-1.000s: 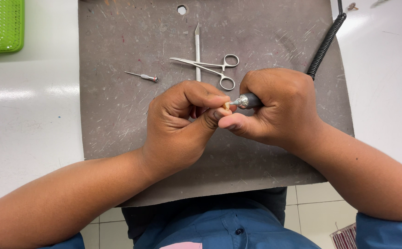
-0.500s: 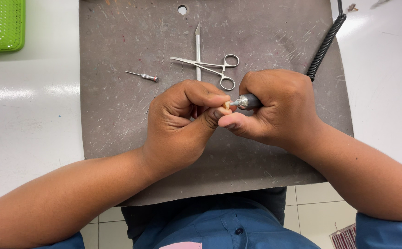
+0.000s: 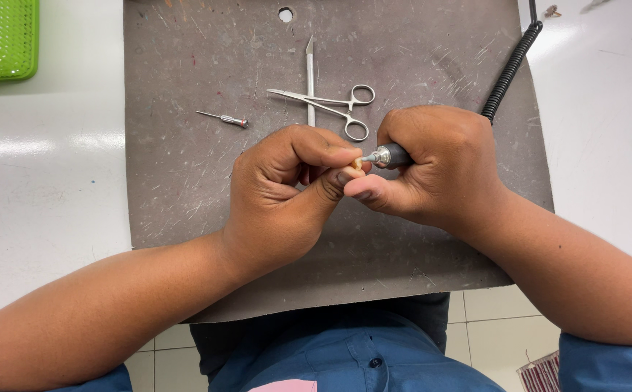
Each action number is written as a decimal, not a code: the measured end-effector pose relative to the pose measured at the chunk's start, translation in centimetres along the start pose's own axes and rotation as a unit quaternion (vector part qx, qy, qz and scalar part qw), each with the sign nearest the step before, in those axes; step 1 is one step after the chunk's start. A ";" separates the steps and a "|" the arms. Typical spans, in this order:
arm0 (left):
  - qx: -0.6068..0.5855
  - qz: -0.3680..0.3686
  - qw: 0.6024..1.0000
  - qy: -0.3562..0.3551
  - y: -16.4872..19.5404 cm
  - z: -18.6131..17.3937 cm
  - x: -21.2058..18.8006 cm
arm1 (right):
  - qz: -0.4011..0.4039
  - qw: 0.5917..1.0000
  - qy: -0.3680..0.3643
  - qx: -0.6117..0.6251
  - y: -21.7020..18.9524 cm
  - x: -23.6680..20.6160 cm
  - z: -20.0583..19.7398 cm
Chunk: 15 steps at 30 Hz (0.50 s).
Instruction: The person places a small tooth-shaped object into a dental mold, uses a rotary tool to grind and shape the object, then reinserts it into the mold and applies a red material to the surface. The person repeats grinding and reinsertion steps to refine the fit.
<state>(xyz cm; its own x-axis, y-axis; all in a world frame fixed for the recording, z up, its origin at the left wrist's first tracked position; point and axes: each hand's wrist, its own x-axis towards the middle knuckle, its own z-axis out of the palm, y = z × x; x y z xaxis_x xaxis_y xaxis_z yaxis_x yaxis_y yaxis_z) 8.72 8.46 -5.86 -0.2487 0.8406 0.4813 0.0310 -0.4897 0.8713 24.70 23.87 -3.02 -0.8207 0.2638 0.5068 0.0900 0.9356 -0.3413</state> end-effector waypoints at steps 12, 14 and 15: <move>-0.011 -0.004 1.000 0.000 -0.1 0.0 -0.1 | -0.005 1.000 0.002 -0.002 0.1 0.0 0.0; -0.003 -0.005 1.000 0.002 -0.1 0.0 0.0 | -0.003 1.000 0.000 -0.001 0.1 -0.1 0.0; 0.000 -0.005 1.000 0.002 -0.1 0.0 0.0 | -0.004 1.000 0.000 -0.002 0.1 -0.1 0.0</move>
<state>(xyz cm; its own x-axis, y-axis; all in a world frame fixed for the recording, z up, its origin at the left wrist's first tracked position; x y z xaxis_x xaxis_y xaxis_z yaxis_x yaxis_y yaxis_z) 8.69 8.46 -5.93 -0.2532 0.8441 0.4726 0.0295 -0.4815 0.8759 24.73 23.94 -3.11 -0.8210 0.2566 0.5100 0.0862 0.9388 -0.3336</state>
